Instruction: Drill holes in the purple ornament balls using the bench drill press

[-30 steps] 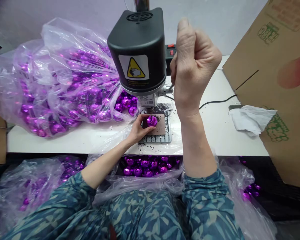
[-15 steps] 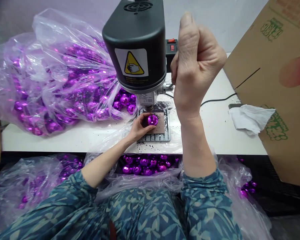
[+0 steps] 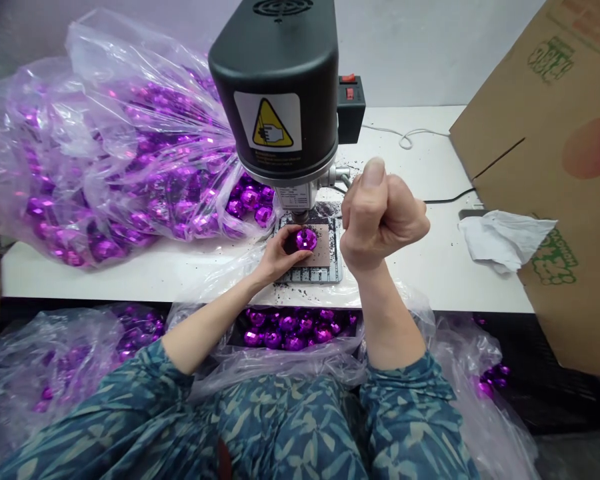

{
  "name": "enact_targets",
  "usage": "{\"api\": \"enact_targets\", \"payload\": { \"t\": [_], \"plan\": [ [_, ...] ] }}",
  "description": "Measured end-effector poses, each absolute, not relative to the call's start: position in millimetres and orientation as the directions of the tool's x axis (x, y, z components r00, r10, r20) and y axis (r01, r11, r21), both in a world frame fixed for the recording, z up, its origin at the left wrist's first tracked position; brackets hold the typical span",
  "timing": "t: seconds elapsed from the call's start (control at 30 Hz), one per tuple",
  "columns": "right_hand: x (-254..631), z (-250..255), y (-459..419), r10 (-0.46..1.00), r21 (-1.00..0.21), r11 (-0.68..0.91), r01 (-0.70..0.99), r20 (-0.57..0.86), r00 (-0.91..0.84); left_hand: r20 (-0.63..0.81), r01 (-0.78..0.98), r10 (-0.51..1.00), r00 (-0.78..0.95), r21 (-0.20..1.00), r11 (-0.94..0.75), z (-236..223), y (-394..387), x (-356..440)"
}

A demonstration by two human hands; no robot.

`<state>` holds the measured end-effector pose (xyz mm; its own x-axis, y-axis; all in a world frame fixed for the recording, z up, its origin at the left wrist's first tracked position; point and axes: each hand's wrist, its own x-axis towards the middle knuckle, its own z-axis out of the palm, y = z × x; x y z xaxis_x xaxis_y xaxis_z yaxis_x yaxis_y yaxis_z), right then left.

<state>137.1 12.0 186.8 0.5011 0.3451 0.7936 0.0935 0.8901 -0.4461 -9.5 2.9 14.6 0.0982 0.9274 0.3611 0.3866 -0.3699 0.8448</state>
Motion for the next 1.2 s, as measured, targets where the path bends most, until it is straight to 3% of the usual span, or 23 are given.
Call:
{"api": "enact_targets", "payload": {
  "t": [0.23, 0.5, 0.77, 0.87, 0.93, 1.0, 1.1, 1.2],
  "plan": [
    [142, 166, 23, 0.218, -0.323, 0.941, 0.104, 0.809, 0.546, 0.367, 0.368, 0.925, 0.095, 0.851, -0.375, 14, 2, -9],
    [144, 162, 28, 0.062, -0.085, 0.996, 0.035, 0.901, 0.429, 0.359, 0.343, 0.928, 0.098, 0.863, -0.37, 17, 1, -9],
    [150, 143, 30, 0.029, -0.043, 0.999, 0.029, 0.933, 0.359, 0.358, 0.306, 0.929, 0.088, 0.878, -0.368, 12, 2, -8],
    [145, 159, 27, 0.059, -0.071, 0.997, 0.017, 0.92, 0.389, 0.364, 0.318, 0.927, 0.09, 0.872, -0.373, 12, 3, -7],
    [140, 180, 25, 0.146, -0.168, 0.986, 0.013, 0.894, 0.424, 0.365, 0.342, 0.927, 0.081, 0.864, -0.37, 15, 3, -6],
    [138, 202, 24, 0.317, -0.37, 0.929, 0.028, 0.83, 0.458, 0.382, 0.389, 0.923, 0.039, 0.846, -0.366, 20, 0, -5],
    [137, 224, 24, 0.406, -0.462, 0.886, 0.028, 0.805, 0.433, 0.434, 0.507, 0.9, -0.032, 0.783, -0.36, 32, -22, -9],
    [138, 229, 23, 0.449, -0.509, 0.859, 0.044, 0.793, 0.411, 0.408, 0.571, 0.893, 0.19, 0.694, -0.439, 48, -64, -23]
  ]
}}
